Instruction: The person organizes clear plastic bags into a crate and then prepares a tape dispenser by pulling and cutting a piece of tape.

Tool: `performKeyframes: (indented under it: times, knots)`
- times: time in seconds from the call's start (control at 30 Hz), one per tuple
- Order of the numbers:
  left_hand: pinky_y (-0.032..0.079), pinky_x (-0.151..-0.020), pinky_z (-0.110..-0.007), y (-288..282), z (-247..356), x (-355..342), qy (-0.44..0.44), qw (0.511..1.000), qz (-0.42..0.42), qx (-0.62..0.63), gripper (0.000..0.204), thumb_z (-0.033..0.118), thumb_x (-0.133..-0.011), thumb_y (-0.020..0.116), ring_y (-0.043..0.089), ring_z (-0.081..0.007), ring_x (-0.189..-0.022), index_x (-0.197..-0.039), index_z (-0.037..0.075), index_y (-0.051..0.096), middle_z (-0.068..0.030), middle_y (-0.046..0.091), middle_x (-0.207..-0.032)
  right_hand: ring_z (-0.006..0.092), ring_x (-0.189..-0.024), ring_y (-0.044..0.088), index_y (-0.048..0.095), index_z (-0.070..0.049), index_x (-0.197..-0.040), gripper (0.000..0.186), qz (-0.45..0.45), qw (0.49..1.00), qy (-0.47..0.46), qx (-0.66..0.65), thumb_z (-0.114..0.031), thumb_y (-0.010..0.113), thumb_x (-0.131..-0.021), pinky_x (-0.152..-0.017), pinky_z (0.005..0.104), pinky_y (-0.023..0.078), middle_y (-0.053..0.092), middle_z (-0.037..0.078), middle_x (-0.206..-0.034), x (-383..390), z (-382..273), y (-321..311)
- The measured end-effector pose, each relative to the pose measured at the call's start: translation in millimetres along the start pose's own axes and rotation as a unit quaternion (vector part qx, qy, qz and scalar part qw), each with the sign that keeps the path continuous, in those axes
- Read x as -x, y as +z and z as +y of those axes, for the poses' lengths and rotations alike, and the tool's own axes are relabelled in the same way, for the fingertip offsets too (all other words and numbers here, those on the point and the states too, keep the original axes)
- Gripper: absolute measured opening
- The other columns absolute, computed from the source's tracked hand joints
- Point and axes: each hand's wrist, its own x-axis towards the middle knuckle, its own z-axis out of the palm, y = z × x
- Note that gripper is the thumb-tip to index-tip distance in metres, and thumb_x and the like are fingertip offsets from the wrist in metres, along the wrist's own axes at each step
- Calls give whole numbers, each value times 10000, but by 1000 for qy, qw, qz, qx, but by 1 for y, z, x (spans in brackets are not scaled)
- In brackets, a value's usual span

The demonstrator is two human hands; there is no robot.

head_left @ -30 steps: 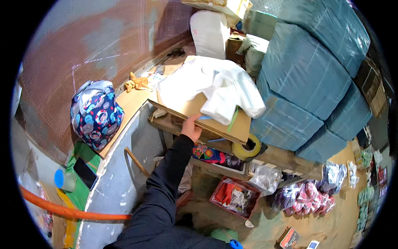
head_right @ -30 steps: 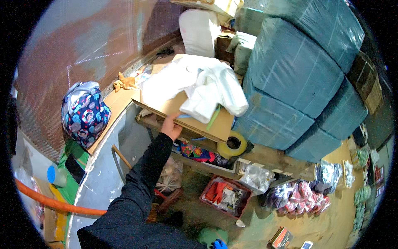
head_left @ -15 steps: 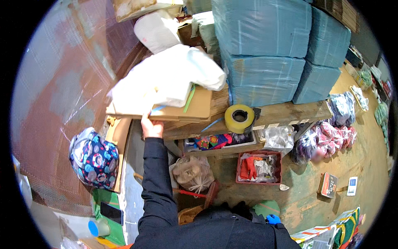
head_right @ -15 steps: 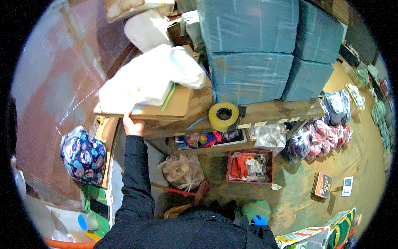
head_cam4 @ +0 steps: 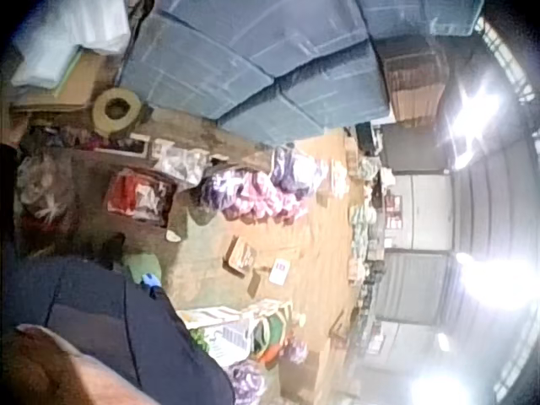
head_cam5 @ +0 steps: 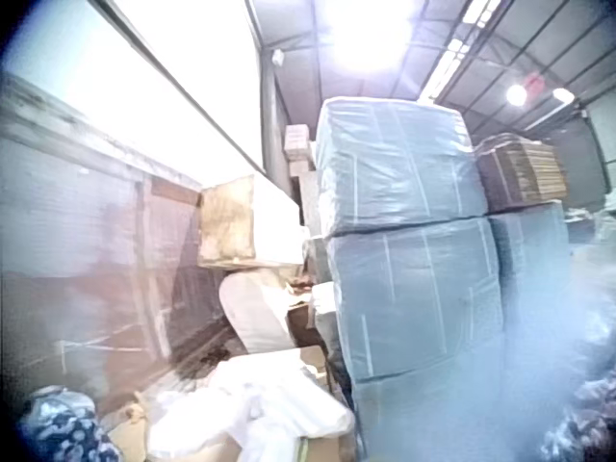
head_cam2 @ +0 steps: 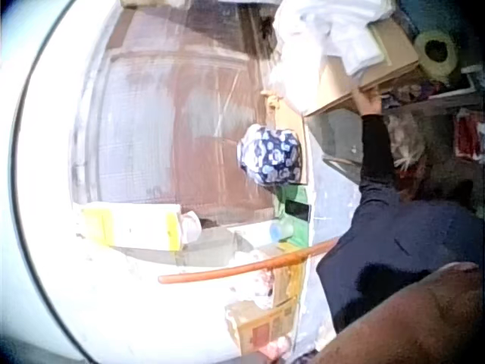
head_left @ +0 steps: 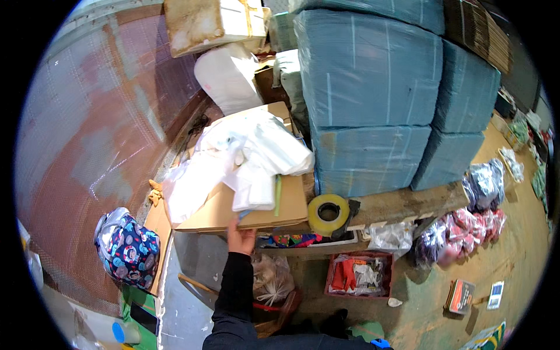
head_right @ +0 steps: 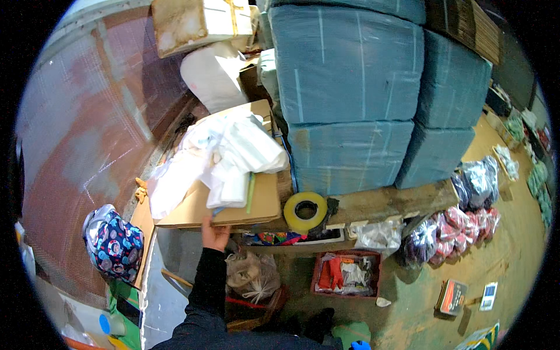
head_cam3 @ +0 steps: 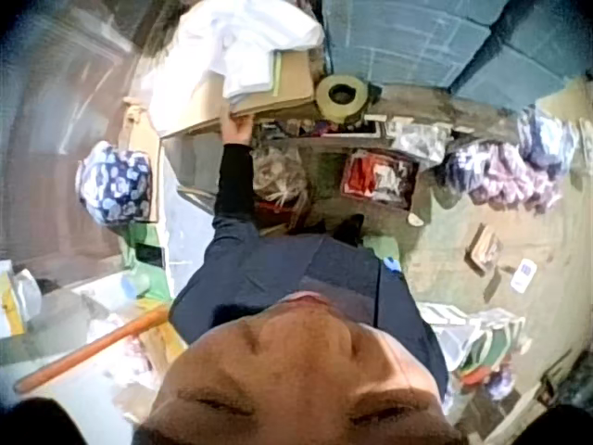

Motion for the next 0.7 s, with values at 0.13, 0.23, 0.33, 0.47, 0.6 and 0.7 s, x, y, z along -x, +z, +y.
performKeyframes:
  times: [0.13,0.23,0.33,0.47,0.6,0.7]
  knots:
    - [527,-722,-382,16,-17,7,-25,991,-13,-130,336,325,-860,539,576,-192,-931,-1131,135,481,-41,572,-1054,338,-931,553,611,-68,-861,398,-69,936,-171,301,-444,563,-737,-804,391,441,591,171,-996,-5,-76,-52]
    - [538,-642,-344,8,-12,-10,25,987,-39,-151,346,371,-861,530,592,-183,-862,-1113,137,488,-33,589,-1008,320,-684,601,485,-33,-1119,287,-43,899,113,-421,-186,452,-878,-526,418,500,593,191,-886,7,-128,-79]
    - [537,-624,-331,42,-42,-39,37,984,6,-172,414,441,-828,557,592,-194,-840,-1071,113,493,-62,602,-915,328,-662,606,452,-16,-1129,314,-33,829,71,-553,-197,487,-875,-525,422,498,593,202,-852,4,-128,-116]
    - [509,-645,-311,48,-33,-50,-15,987,85,-139,466,491,-828,530,562,-199,-705,-951,42,520,-85,563,-762,253,-711,613,519,-16,-1043,252,-18,989,-20,-142,-197,481,-873,-560,361,490,608,143,-904,8,-147,-137]
    - [492,-641,-297,58,-68,-9,-123,975,13,-186,440,472,-871,450,563,-189,-657,-862,43,547,-80,579,-750,266,-634,613,483,-12,-1129,346,33,893,110,-435,-229,524,-863,-509,354,484,609,173,-919,17,-107,-133]
    - [485,-590,-284,71,-108,28,-201,948,-115,-221,374,374,-909,406,554,-176,-643,-844,37,554,-62,581,-738,314,-655,616,453,-15,-1160,363,64,854,152,-493,-214,516,-863,-506,383,500,601,204,-944,33,-78,-143]
